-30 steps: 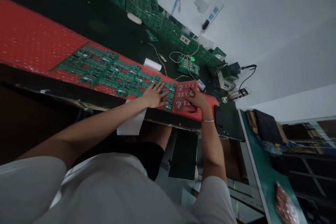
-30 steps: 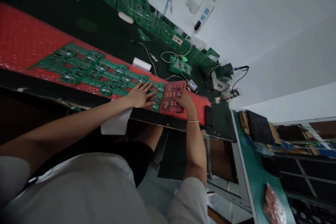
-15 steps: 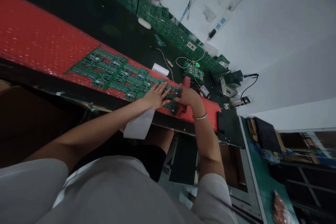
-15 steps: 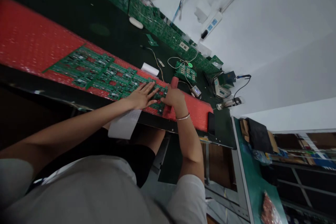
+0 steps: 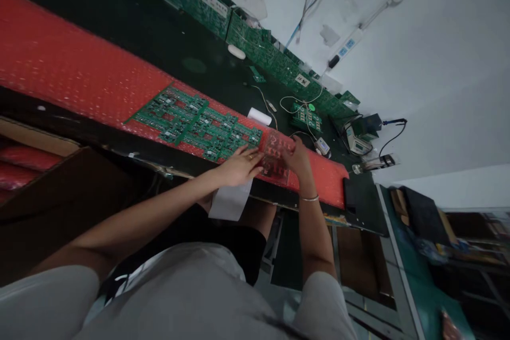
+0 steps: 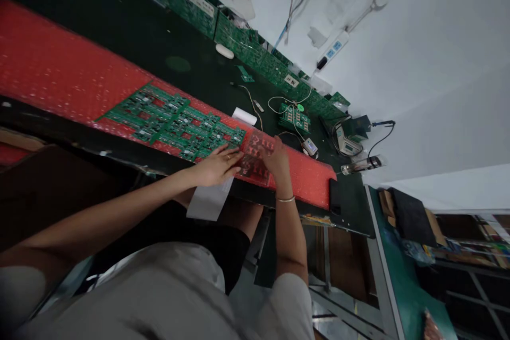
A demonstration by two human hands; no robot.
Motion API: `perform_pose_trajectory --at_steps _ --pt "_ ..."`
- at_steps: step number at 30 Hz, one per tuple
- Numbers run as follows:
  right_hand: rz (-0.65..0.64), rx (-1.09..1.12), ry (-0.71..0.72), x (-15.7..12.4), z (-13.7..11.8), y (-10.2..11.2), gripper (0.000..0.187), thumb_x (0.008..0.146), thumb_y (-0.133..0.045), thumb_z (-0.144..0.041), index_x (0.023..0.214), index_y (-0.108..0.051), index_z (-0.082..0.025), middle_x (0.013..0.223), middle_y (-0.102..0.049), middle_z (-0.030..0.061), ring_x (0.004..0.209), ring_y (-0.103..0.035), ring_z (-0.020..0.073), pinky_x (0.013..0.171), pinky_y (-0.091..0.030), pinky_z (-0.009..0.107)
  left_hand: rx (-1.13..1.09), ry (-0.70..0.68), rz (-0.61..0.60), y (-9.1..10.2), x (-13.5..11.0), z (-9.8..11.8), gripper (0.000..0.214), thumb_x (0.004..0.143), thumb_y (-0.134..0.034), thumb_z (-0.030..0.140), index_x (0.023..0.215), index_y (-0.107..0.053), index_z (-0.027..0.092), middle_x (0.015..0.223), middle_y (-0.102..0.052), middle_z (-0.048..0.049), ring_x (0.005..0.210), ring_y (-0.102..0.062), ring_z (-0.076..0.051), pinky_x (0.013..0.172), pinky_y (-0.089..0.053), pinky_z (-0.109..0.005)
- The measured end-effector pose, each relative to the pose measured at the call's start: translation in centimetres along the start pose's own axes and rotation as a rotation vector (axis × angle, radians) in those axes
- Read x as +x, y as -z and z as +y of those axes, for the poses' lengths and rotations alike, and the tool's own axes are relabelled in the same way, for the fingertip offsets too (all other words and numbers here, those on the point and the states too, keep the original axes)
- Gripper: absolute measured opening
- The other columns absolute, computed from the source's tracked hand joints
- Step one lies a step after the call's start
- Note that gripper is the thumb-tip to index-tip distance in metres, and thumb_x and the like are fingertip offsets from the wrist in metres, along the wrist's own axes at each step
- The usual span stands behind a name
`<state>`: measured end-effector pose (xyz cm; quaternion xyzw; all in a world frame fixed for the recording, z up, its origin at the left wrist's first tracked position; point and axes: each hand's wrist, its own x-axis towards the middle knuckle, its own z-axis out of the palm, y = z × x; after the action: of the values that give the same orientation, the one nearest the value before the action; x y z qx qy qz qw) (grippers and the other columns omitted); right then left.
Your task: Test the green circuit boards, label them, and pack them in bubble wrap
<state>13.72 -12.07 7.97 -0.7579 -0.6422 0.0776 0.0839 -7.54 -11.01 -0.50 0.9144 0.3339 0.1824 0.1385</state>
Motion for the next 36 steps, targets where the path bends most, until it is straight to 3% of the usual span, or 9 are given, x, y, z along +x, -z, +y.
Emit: perform_pose_trajectory --at_steps 3,6,9,12,14,18,29,33,36 --pt "-0.025 0.126 -0.126 -0.6 3.3 -0.8 0.086 0.094 -0.067 -0.049 0.16 -0.033 -0.005 0.143 -0.061 0.0256 0.123 -0.068 0.0289 0.103 -0.056 0.04 0.002 -0.034 0.022 -0.6 -0.3 1.6 0.064 0.108 -0.038 0.043 0.152 -0.05 -0.001 0.154 -0.054 -0.0252 0.153 -0.042 -0.032 0.131 -0.022 -0.048" --pt "-0.126 0.295 -0.104 -0.7 4.6 -1.9 0.091 0.097 -0.064 -0.044 0.167 -0.016 -0.011 0.138 -0.066 0.0191 0.117 -0.07 0.0234 0.098 -0.059 0.038 0.005 -0.039 0.037 -0.5 -0.1 1.8 0.062 0.107 -0.041 0.043 0.149 -0.054 0.0 0.149 -0.058 -0.0255 0.148 -0.046 -0.033 0.128 -0.026 -0.048" --pt "-0.183 0.461 -0.095 -0.2 4.5 -1.8 0.091 0.1 -0.055 -0.036 0.169 0.002 -0.016 0.144 -0.064 0.015 0.116 -0.07 0.0188 0.097 -0.06 0.036 0.019 -0.02 -0.008 0.6 0.3 0.5 0.057 0.109 -0.037 0.045 0.146 -0.061 0.009 0.145 -0.062 -0.0197 0.146 -0.048 -0.032 0.125 -0.03 -0.046" --pt "-0.22 0.515 -0.041 0.5 3.6 -0.7 0.084 0.099 -0.054 -0.031 0.169 -0.009 -0.022 0.153 -0.059 0.0102 0.12 -0.068 0.0158 0.1 -0.058 0.033 0.09 0.041 -0.03 1.9 0.5 -2.1 0.054 0.109 -0.037 0.047 0.15 -0.06 0.02 0.165 -0.044 -0.0125 0.158 -0.032 -0.032 0.129 -0.021 -0.047" --pt "-0.208 0.457 0.002 1.0 2.7 0.2 0.077 0.096 -0.059 -0.032 0.165 -0.027 -0.022 0.156 -0.055 0.0095 0.126 -0.065 0.0173 0.105 -0.056 0.033 0.126 0.121 -0.054 2.4 0.3 -4.1 0.06 0.105 -0.045 0.052 0.157 -0.052 0.022 0.174 -0.027 -0.0112 0.163 -0.019 -0.034 0.132 -0.011 -0.05" --pt "-0.183 0.222 0.063 1.8 0.3 2.2 0.068 0.092 -0.067 -0.031 0.156 -0.047 -0.016 0.145 -0.065 0.0119 0.123 -0.067 0.0237 0.109 -0.052 0.037 0.151 0.235 -0.126 2.5 -0.4 -7.0 0.071 0.099 -0.053 0.063 0.16 -0.047 0.028 0.174 -0.023 -0.0105 0.163 -0.016 -0.036 0.132 -0.005 -0.054" --pt "-0.238 -0.42 0.144 3.4 -8.6 3.7 0.061 0.092 -0.07 -0.04 0.146 -0.057 -0.016 0.127 -0.073 0.0182 0.117 -0.071 0.0374 0.095 -0.055 0.043 0.18 0.218 -0.134 2.7 -0.6 -8.1 0.07 0.1 -0.052 0.063 0.161 -0.046 0.028 0.175 -0.019 -0.0122 0.164 -0.014 -0.036 0.131 -0.003 -0.057" --pt "-0.248 -0.485 0.173 4.0 -11.8 3.2 0.053 0.097 -0.062 -0.048 0.139 -0.062 -0.015 0.13 -0.072 0.02 0.12 -0.069 0.0376 0.099 -0.054 0.046 0.166 0.207 -0.159 3.1 -0.5 -8.1 0.065 0.104 -0.045 0.058 0.162 -0.043 0.028 0.175 -0.021 -0.0095 0.164 -0.015 -0.034 0.131 -0.006 -0.055" --pt "-0.229 -0.424 0.215 4.6 -13.7 2.5 0.07 0.097 -0.06 -0.056 0.154 -0.048 -0.017 0.138 -0.069 0.0184 0.129 -0.065 0.0369 0.107 -0.052 0.047 0.157 0.272 -0.095 3.6 -1.4 -9.1 0.063 0.109 -0.033 0.046 0.168 -0.031 0.022 0.176 -0.015 -0.0099 0.163 -0.021 -0.03 0.132 -0.01 -0.049"
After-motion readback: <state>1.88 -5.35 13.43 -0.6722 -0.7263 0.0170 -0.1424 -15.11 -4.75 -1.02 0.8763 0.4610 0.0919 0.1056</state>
